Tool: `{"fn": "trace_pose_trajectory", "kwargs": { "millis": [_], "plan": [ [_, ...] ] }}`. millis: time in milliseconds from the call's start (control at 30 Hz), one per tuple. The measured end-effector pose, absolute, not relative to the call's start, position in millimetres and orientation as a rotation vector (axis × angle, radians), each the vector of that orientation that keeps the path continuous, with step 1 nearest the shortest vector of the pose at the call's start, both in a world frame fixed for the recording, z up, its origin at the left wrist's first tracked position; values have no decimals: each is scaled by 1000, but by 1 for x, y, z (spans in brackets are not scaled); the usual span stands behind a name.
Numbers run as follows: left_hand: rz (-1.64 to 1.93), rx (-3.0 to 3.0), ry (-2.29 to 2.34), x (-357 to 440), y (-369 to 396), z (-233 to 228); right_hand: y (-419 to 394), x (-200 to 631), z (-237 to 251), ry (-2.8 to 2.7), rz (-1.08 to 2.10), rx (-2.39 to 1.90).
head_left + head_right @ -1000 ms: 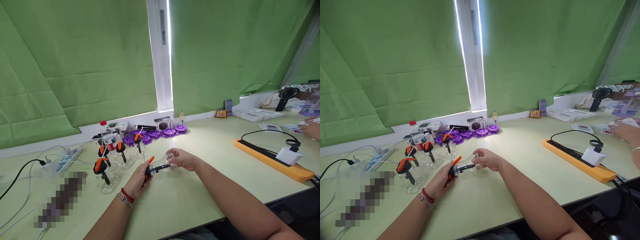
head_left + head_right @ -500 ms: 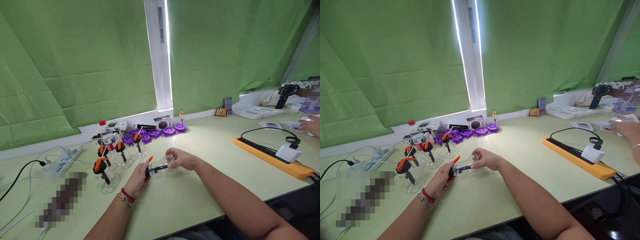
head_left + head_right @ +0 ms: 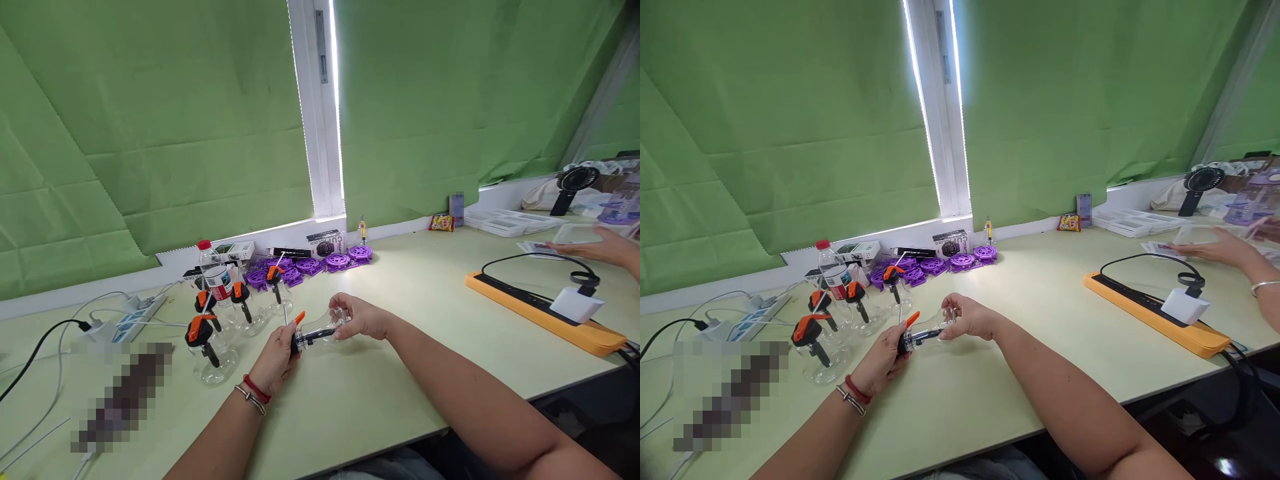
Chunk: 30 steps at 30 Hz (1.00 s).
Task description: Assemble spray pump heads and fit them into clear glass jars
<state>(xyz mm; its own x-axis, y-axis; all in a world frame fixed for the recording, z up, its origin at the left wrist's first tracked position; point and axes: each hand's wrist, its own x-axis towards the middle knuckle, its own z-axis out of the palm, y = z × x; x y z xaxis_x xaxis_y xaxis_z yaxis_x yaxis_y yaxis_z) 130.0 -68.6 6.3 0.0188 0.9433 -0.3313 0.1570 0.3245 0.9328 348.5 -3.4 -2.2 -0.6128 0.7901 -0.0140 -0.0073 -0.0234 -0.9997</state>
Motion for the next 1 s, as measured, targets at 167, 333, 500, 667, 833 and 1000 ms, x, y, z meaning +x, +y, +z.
{"fn": "trace_pose_trajectory", "kwargs": {
  "millis": [167, 333, 500, 667, 833, 1000],
  "plan": [
    [853, 1106, 1448, 131, -68, 6, 0, 347, -5, -1613, 1743, -918],
    [843, 1131, 1478, 131, -68, 3, 2, 343, -7, -1596, 1767, -999],
    [843, 1160, 1445, 129, -66, -2, 2, 337, -7, -1586, 1749, -1081],
    [859, 1135, 1428, 128, -65, -2, 4, 335, -14, -1594, 1616, -1120],
    [910, 1121, 1441, 128, -64, 1, 5, 331, -23, -1558, 1534, -1164],
    [975, 1119, 1413, 122, -59, -2, 2, 334, -17, -1551, 1558, -1055]
  ]
}}
